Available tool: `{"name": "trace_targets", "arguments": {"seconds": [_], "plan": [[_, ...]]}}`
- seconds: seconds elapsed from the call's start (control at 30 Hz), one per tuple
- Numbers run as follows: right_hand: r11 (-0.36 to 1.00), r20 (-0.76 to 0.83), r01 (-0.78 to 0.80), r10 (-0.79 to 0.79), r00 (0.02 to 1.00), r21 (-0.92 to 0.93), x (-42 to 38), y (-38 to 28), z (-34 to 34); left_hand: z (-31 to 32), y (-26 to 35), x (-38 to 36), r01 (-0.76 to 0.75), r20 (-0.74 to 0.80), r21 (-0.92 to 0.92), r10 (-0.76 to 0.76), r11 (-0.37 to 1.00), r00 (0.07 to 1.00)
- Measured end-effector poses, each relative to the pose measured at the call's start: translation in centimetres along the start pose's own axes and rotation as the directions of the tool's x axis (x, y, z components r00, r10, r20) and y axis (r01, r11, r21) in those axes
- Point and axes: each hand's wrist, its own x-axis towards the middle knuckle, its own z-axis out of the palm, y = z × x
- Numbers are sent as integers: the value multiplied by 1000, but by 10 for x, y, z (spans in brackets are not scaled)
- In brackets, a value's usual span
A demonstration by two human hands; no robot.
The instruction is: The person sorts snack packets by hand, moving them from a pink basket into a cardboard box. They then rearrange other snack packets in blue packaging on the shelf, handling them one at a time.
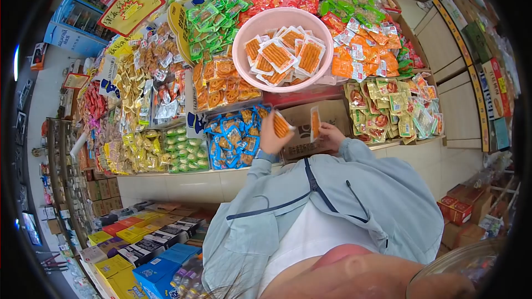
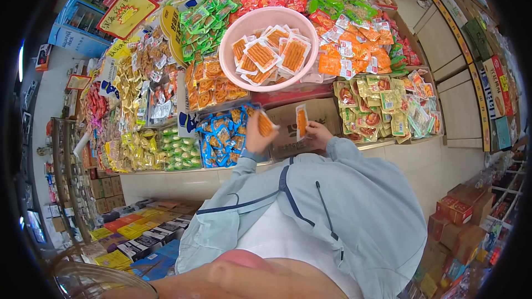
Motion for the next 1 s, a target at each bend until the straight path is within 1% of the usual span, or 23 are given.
{"name": "trace_targets", "arguments": {"seconds": [0.03, 0.07, 0.13, 0.23, 0.33, 0.4, 0.43, 0.53, 0.63, 0.73, 0.77, 0.83, 0.87, 0.93, 0.97, 1.0], "plan": [[999, -72, 29, -28, 997, 17, -1, -3, -2, -14, 13, 11, -41, -106, 52, 46, 998, 993], [996, -172, -3, -14, 985, -93, 3, -5, -12, -27, 26, 26, -76, -206, 109, 97, 991, 974], [951, -369, -100, -15, 929, -292, 17, 5, -46, -42, 38, 60, -156, -353, 190, 216, 969, 910], [964, -479, -81, -51, 876, -252, 12, 18, -59, -52, 55, 119, -194, -396, 268, 291, 944, 871], [961, -510, -47, -103, 854, -273, 8, 38, -72, -48, 57, 171, -203, -221, 538, 369, 818, 903], [881, -454, -35, -209, 866, -472, 12, 45, -84, -31, 36, 193, -140, -22, 579, 186, 804, 982], [825, -418, -29, -255, 872, -565, 11, 44, -86, -26, 34, 197, -113, 75, 605, 85, 788, 994], [893, -413, -33, -174, 894, -449, 6, 38, -82, -22, 32, 198, -95, 86, 639, 52, 763, 995], [934, -393, 0, -150, 907, -357, -3, 32, -74, -21, 33, 197, -92, 77, 630, 56, 771, 995], [905, -372, 26, -201, 906, -425, 5, 39, -81, -25, 41, 196, -81, 83, 637, 36, 767, 996], [873, -382, 27, -240, 892, -486, 9, 43, -86, -26, 41, 195, -79, 89, 639, 29, 765, 996], [797, -394, 19, -319, 862, -603, 14, 47, -90, -26, 36, 194, -109, 26, 618, 119, 779, 993], [785, -405, 21, -343, 848, -619, 15, 51, -91, -26, 33, 192, -124, -9, 607, 164, 785, 986], [758, -423, 33, -399, 814, -652, 20, 50, -81, -34, 40, 180, -209, -97, 542, 308, 814, 946], [682, -432, -2, -461, 775, -731, 20, 50, -72, -37, 42, 168, -249, -137, 503, 361, 828, 923], [599, -431, -47, -517, 739, -799, 6, 41, -41, -41, 45, 149, -284, -179, 464, 402, 839, 898]]}}
